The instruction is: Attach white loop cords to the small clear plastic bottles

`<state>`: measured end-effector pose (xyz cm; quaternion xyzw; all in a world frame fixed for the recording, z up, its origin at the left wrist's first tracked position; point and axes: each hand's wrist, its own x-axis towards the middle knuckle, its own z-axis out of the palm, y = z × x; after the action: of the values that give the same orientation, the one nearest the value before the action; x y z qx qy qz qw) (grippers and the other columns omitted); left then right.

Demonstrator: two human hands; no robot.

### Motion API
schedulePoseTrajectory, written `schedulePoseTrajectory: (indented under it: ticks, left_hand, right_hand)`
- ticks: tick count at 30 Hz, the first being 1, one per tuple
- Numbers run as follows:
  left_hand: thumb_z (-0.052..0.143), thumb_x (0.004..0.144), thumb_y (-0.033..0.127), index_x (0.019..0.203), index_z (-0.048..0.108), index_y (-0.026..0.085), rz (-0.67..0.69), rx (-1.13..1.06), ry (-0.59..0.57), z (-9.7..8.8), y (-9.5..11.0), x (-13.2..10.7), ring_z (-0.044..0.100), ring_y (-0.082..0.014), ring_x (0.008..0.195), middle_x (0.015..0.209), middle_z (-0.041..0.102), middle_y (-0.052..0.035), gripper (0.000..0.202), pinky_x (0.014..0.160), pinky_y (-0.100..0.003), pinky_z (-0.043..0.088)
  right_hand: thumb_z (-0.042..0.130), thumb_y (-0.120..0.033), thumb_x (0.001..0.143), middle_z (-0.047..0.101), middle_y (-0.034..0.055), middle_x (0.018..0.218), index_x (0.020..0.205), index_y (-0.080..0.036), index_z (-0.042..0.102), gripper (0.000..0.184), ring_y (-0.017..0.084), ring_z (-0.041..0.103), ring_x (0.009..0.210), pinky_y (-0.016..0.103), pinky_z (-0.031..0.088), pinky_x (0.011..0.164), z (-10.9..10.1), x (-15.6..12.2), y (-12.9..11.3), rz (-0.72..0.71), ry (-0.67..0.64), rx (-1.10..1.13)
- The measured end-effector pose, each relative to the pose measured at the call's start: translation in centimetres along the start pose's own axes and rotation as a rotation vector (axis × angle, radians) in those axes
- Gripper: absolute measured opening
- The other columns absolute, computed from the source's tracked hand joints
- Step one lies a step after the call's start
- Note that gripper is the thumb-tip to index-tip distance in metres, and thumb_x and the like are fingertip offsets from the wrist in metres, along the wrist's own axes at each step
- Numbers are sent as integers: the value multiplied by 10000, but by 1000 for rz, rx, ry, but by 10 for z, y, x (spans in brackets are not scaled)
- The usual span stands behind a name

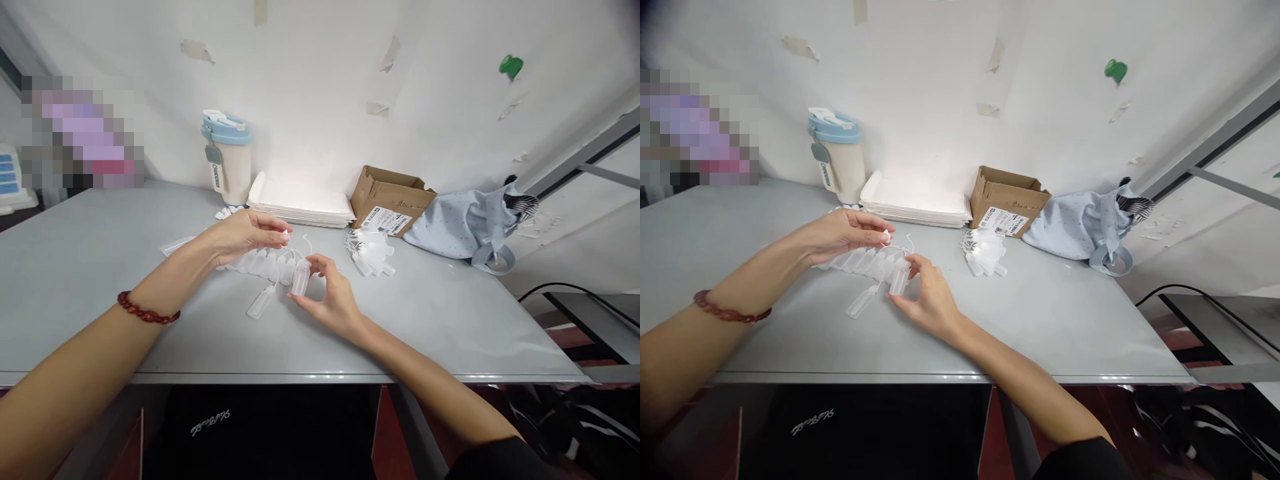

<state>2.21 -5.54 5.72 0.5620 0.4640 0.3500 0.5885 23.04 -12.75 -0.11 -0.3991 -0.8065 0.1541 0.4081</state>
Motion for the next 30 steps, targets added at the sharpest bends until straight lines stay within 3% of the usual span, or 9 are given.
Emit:
schedulePoseTrajectory:
  ticks: [6, 12, 18, 23, 30]
  left_hand:
    - [825, 584, 293, 824, 742, 205, 10, -72, -20, 24, -3, -3, 641, -177, 845, 844, 712, -30, 269, 843, -328, 490]
    - [814, 594, 330, 824, 740, 197, 21, -33, -28, 33, -3, -7, 654, -235, 904, 886, 727, -59, 275, 827, -362, 503]
    - [815, 607, 306, 820, 748, 214, 27, -40, -24, 32, -6, -4, 652, -210, 902, 871, 731, -38, 241, 864, -343, 490]
    - [820, 604, 296, 804, 751, 212, 21, -37, -13, 28, -8, -2, 647, -191, 888, 884, 730, -32, 228, 864, -320, 488]
    - [803, 610, 365, 818, 757, 244, 41, 152, -58, 20, -4, -4, 648, -212, 926, 875, 734, -24, 246, 865, -331, 490]
  right_hand:
    - [663, -231, 781, 651, 106, 1113, 1269, -203, 378, 566, 219, 647, 990, 401, 495, 886, -3, 3, 3, -16, 21, 18]
    - [597, -193, 813, 619, 126, 1215, 1349, -215, 353, 590, 238, 629, 1075, 414, 500, 908, -4, 3, 8, -47, 9, -31]
    - [540, -191, 863, 642, 118, 1203, 1402, -218, 346, 574, 238, 624, 1085, 414, 504, 898, -5, 3, 12, -107, 7, -122]
    - [497, -154, 891, 625, 134, 1256, 1432, -201, 341, 565, 223, 620, 1096, 390, 515, 851, -4, 4, 16, -241, 20, -163]
    - [445, -67, 879, 624, 128, 1269, 1457, -210, 309, 611, 200, 618, 1108, 394, 503, 876, -5, 6, 23, -325, -40, -196]
